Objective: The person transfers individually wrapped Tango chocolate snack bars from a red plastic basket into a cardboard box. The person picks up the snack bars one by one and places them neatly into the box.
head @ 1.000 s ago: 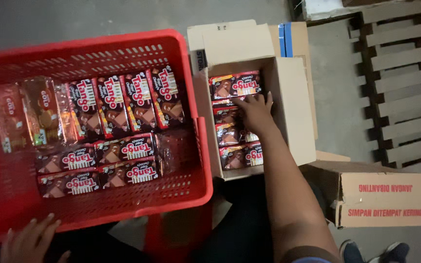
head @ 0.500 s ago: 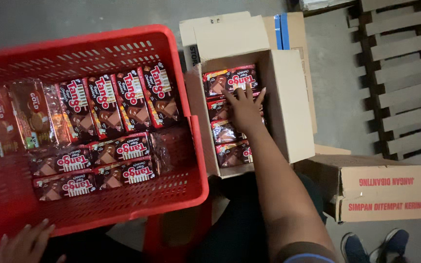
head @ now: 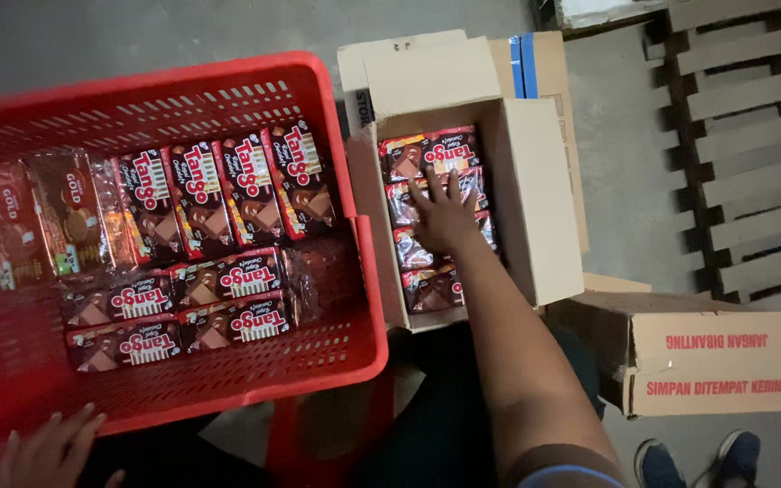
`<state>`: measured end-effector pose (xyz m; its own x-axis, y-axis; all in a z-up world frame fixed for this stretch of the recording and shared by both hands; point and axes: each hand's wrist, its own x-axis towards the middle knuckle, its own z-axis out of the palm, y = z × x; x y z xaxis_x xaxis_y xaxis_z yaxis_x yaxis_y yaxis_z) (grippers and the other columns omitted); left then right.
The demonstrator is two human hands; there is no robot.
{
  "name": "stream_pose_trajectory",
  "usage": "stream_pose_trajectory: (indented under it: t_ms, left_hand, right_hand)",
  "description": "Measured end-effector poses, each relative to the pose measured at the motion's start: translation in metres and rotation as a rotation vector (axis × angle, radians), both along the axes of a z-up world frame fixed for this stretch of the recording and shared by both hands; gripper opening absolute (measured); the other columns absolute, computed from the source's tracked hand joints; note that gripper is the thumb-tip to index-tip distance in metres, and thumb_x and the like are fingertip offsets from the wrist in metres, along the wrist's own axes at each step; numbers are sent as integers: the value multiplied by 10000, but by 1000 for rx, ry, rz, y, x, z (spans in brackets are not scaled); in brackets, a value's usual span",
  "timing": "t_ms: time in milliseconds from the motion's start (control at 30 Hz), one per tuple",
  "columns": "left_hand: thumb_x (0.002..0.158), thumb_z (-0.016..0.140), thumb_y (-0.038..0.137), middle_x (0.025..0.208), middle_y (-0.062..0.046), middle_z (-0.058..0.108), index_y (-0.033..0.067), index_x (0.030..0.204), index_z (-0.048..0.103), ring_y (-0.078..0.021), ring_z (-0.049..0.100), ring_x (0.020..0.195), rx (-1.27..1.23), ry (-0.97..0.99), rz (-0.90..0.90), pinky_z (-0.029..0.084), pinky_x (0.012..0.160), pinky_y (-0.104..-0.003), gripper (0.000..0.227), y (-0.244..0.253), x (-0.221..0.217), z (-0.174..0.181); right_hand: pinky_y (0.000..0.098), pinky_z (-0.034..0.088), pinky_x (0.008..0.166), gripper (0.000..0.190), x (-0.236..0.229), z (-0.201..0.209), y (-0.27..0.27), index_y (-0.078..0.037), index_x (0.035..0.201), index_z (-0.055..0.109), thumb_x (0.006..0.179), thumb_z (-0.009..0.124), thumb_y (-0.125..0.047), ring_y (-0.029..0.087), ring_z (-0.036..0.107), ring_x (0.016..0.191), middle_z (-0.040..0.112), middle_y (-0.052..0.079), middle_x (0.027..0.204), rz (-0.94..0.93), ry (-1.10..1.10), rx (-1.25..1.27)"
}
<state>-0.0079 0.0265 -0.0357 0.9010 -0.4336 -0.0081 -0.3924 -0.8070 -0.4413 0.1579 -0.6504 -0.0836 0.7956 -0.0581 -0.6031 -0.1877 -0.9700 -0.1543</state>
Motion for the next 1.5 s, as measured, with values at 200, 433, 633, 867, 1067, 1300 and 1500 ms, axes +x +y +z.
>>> stream_pose_trajectory:
  t_ms: [200,433,633,867,1067,1300,1500]
  left_hand:
    - [636,358,847,1533,200,661,408,1459,606,-125,714,1361,59,-20,-39,530,1306,-463,965,2,5,-1]
    - [541,415,861,1623,268,548,480,1545,477,-73,653,1468,125,89,97,505,1340,-455,1075,2,-2,-1]
    - [530,482,833,1648,288,506,506,1540,453,-22,566,1521,173,125,129,446,1388,-423,1063,2,-4,2]
    - [655,437,757,1563,216,631,400,1507,581,-97,675,1424,11,49,70,455,1354,-430,935,-4,-1,7]
    - [604,403,804,1531,217,641,413,1465,582,-80,690,1343,26,34,-23,503,1235,-416,962,-2,3,9]
    - [605,436,812,1585,235,574,450,1511,504,-62,637,1439,113,121,63,494,1291,-437,978,4,0,5]
    - [577,426,825,1535,212,632,416,1475,568,-87,691,1359,22,81,-4,537,1200,-425,996,5,3,4]
  right_hand:
    - [778,21,1169,949,4,20,16,-322,1657,-86,967,530,-536,470,-269,1523,-308,45,1691,-35,258,20]
    - [773,29,1166,961,6,15,7,-301,1663,-23,942,588,-475,495,-199,1533,-202,80,1722,-154,147,130]
    - [677,178,1188,1206,-3,-22,-14,-231,1653,-146,842,572,-761,514,-136,1546,-329,190,1656,-377,180,-79]
    - [653,42,1233,1085,1,42,16,-271,1604,-313,949,501,-564,574,-273,1485,-476,186,1585,-277,483,-58]
    - [709,152,1196,1284,4,-2,0,-297,1638,-207,808,668,-736,591,-204,1497,-338,158,1674,-244,493,-109]
    - [567,338,1124,949,-3,19,7,-340,1583,44,873,659,-474,415,60,1510,11,129,1689,239,516,-159]
    - [528,453,1064,1213,-12,27,32,-182,1622,-261,916,679,-481,378,195,1506,42,130,1663,-39,480,-236]
